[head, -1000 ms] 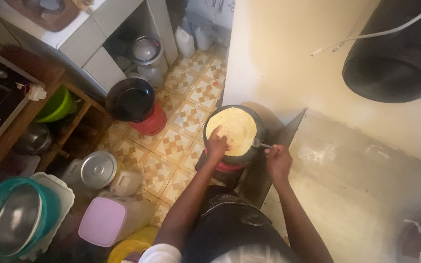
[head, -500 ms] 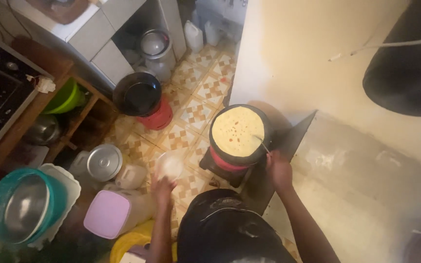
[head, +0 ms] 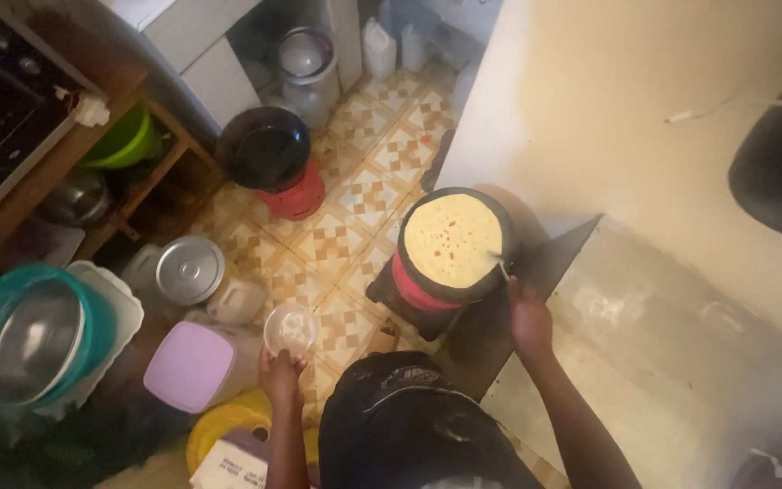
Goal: The person is preparing flatbread by pouring batter onto a heated griddle, spreading it, and then transferring the finished bread into a storage container.
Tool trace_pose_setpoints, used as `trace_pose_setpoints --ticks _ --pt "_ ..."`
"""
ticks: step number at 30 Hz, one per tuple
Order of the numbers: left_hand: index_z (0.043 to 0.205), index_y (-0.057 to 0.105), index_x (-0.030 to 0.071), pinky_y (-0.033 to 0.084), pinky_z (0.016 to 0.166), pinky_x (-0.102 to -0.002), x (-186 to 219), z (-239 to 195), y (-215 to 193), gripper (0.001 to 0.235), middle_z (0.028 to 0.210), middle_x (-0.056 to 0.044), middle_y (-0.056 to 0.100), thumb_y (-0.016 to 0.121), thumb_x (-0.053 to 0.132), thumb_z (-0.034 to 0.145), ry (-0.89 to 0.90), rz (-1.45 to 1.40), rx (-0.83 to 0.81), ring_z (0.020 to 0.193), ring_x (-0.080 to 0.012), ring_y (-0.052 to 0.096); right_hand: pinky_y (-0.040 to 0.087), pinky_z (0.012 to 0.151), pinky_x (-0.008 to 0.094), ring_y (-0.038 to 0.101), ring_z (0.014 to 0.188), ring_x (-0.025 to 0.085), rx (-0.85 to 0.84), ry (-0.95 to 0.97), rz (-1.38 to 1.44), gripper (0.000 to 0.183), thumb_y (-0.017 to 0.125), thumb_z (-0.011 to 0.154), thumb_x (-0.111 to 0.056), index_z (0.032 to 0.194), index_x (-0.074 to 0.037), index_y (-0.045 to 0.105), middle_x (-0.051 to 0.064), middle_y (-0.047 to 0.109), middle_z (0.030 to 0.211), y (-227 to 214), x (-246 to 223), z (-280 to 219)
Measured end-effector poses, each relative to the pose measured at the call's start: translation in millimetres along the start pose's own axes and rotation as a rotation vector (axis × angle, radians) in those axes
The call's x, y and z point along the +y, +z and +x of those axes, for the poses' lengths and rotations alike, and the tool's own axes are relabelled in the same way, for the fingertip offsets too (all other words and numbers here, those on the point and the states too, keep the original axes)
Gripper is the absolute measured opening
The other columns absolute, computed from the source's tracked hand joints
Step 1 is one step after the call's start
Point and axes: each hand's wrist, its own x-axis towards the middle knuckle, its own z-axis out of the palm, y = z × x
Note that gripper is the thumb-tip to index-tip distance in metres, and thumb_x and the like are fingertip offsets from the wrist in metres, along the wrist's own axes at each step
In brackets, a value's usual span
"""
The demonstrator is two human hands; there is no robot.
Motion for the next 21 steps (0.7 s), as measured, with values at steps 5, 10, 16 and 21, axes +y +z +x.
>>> trace_pose_setpoints --ticks 5,10,16,21 --pt "0.128 0.044 0.014 0.050 0.076 -0.031 -9.6 3.5 -5.1 0.045 0.126 -0.010 0.051 0.056 0.015 0.084 0.025 -0.049 -0.024 0.097 -0.0272 0.061 0.040 0.068 0.046 0.056 0.077 0.035 -0.038 -0.077 0.073 0.061 0.019 0.087 -0.059 0.087 -0.007 0.051 0.017 0.054 0.082 -1.3 -16.3 -65.7" --pt "0.130 0.042 0.014 0.047 0.086 -0.035 -10.9 -5.5 -8.1 0.045 0.128 -0.010 0.049 0.054 0.020 0.086 -0.019 -0.005 -0.040 0.103 -0.0285 0.058 0.052 0.064 0.041 0.061 0.090 0.033 -0.004 -0.605 -0.171 0.036 0.029 0.094 -0.027 0.110 -0.012 0.057 0.015 0.058 0.112 37.8 -25.3 -50.8" --pt "0.131 0.042 0.015 0.049 0.081 -0.034 -8.1 -5.5 -6.4 0.049 0.131 -0.010 0.047 0.055 0.018 0.084 0.039 0.013 -0.083 0.102 -0.0294 0.059 0.037 0.067 0.037 0.053 0.071 0.023 -0.055 -0.078 0.415 0.040 0.034 0.093 -0.045 0.086 -0.009 0.050 0.008 0.050 0.077 41.8 -39.7 -7.1" --pt "0.129 0.042 0.016 0.048 0.084 -0.036 3.1 -14.4 -7.9 0.047 0.129 -0.009 0.049 0.054 0.021 0.084 0.075 0.064 -0.069 0.102 -0.0288 0.058 0.049 0.052 0.045 0.059 0.068 0.036 0.288 -0.417 -0.425 0.037 0.034 0.095 -0.025 0.129 -0.015 0.038 0.018 0.051 0.090 41.4 24.4 30.9"
